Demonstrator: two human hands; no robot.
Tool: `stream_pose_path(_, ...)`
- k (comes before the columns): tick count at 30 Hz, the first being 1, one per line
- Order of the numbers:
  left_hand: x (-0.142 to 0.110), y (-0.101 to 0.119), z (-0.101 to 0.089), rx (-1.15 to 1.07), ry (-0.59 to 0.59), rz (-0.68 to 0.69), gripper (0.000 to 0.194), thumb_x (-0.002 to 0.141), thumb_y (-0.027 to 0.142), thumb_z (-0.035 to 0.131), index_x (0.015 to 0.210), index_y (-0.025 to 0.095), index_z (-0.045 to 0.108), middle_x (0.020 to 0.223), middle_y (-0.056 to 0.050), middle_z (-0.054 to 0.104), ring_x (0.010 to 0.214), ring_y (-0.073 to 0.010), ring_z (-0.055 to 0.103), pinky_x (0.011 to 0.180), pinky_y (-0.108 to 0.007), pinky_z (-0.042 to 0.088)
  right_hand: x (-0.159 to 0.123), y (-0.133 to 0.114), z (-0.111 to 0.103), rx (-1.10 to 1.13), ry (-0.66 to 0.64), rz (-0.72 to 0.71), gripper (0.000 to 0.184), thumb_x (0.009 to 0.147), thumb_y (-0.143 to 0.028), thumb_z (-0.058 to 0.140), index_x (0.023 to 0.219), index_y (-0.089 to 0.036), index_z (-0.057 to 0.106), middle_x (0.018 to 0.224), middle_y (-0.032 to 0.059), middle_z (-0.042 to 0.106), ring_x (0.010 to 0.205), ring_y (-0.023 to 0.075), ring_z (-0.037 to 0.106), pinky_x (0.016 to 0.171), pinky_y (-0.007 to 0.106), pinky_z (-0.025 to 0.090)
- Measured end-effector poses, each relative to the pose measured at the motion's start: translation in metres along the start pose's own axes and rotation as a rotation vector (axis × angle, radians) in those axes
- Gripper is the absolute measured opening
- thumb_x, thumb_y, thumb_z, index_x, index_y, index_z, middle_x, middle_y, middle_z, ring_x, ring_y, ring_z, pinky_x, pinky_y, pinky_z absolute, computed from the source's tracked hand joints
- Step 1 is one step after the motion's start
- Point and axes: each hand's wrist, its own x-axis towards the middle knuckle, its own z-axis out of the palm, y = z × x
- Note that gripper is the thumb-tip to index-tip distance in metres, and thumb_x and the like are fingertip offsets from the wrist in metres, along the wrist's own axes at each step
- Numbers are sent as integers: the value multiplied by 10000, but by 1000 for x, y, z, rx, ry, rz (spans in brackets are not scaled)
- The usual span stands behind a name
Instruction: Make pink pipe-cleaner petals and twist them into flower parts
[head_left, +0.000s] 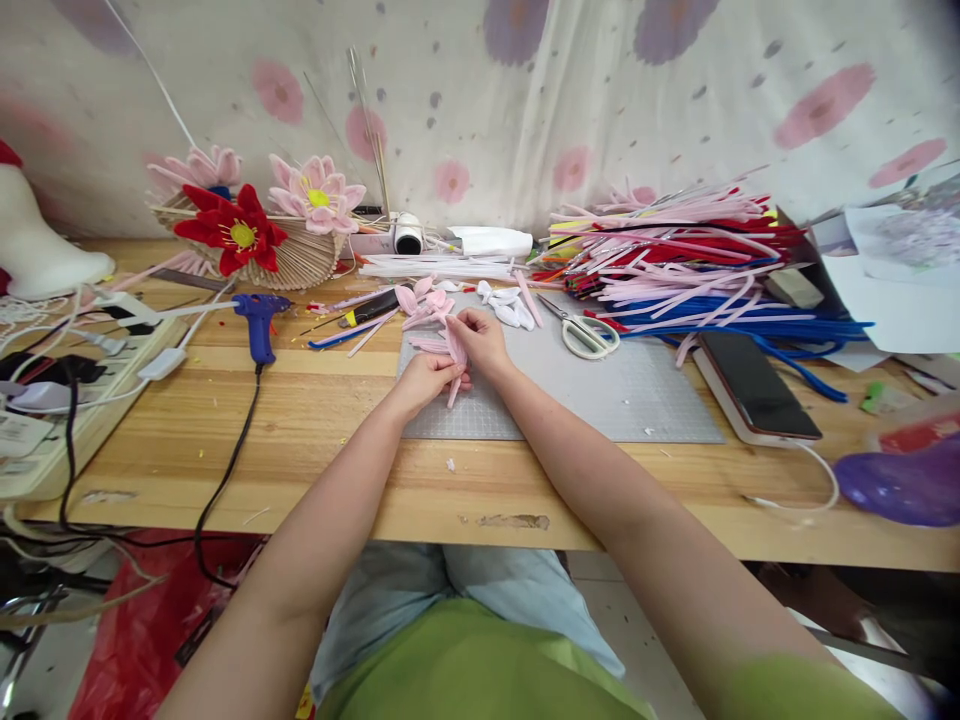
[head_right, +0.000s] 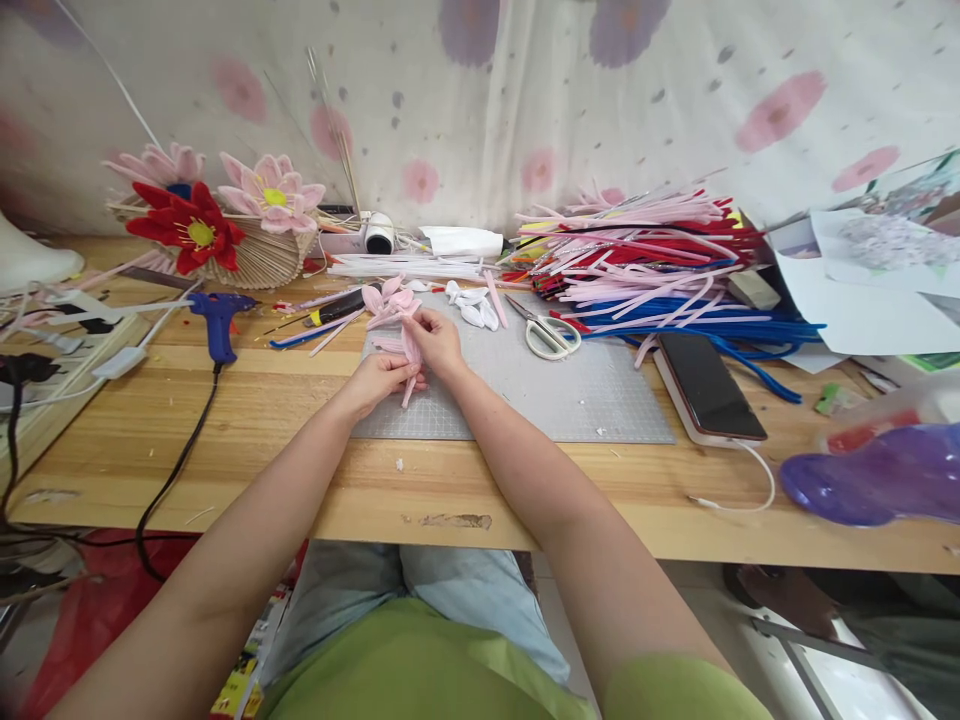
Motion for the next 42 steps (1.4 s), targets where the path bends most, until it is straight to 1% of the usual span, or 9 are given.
stream_pose_path(5,8,-1,-9,-141,247,191,166,676,265,690,719,106,675,633,-49,660,661,-163,649,678,-293,509,-6,-1,2,173,-76,144,321,766,-492,519,895,-200,493,616,-50,476,504,65,413,483,194,324)
stream_pose_path(9,14,2,-19,-285,382,291,193,660,281,689,750,110,685,714,-46,672,707,-132,625,704,-267,490,-17,-2,6,79,-254,123,319,705,-456,608,823,-181,500,683,-27,557,571,70,492,544,198,387)
stream_pose_path(12,16,1,-22,-309,382,296,183,662,270,679,753,111,689,713,-39,668,680,-116,607,697,-258,484,-22,-1,11,-69,-358,87,247,691,-363,641,799,-163,544,673,-18,579,595,79,517,586,211,397)
stream_pose_path(18,25,-8,-29,-117,459,384,181,664,295,658,716,127,698,643,-15,650,670,-133,594,655,-238,463,-21,-3,9,-121,-275,60,205,685,-237,580,869,-167,523,622,-54,533,560,83,472,579,224,369)
stream_pose_path(22,26,-6,-34,-88,511,356,146,656,270,648,680,132,689,600,-14,637,648,-146,601,637,-244,458,-20,-10,6,-27,-248,0,92,677,-204,512,762,-169,506,681,-37,520,570,81,450,584,234,383)
stream_pose_path(29,12,6,-20,-203,407,164,76,649,170,617,604,115,644,533,-16,607,494,-123,563,564,-269,469,-19,-11,5,152,-352,-6,250,652,-269,631,860,-177,525,679,-33,516,631,89,479,590,223,412)
stream_pose_path(33,7,7,-17,-114,295,99,97,650,155,618,564,112,632,522,-32,606,489,-137,574,547,-284,485,-13,-6,3,293,-220,225,283,666,-359,654,837,-178,520,596,-55,465,500,60,421,449,181,359)
stream_pose_path(38,4,7,-16,31,114,37,98,615,169,676,549,108,635,518,-51,617,521,-154,602,528,-264,484,-9,-7,-7,413,-534,478,317,622,-385,717,663,-122,546,417,-77,388,363,13,272,335,150,179)
stream_pose_path(42,3,6,-16,1,16,95,136,636,239,702,626,110,660,568,-59,642,555,-156,619,551,-267,497,-8,-12,-10,440,-492,558,266,626,-302,729,607,-107,549,379,-66,413,326,2,254,302,144,138)
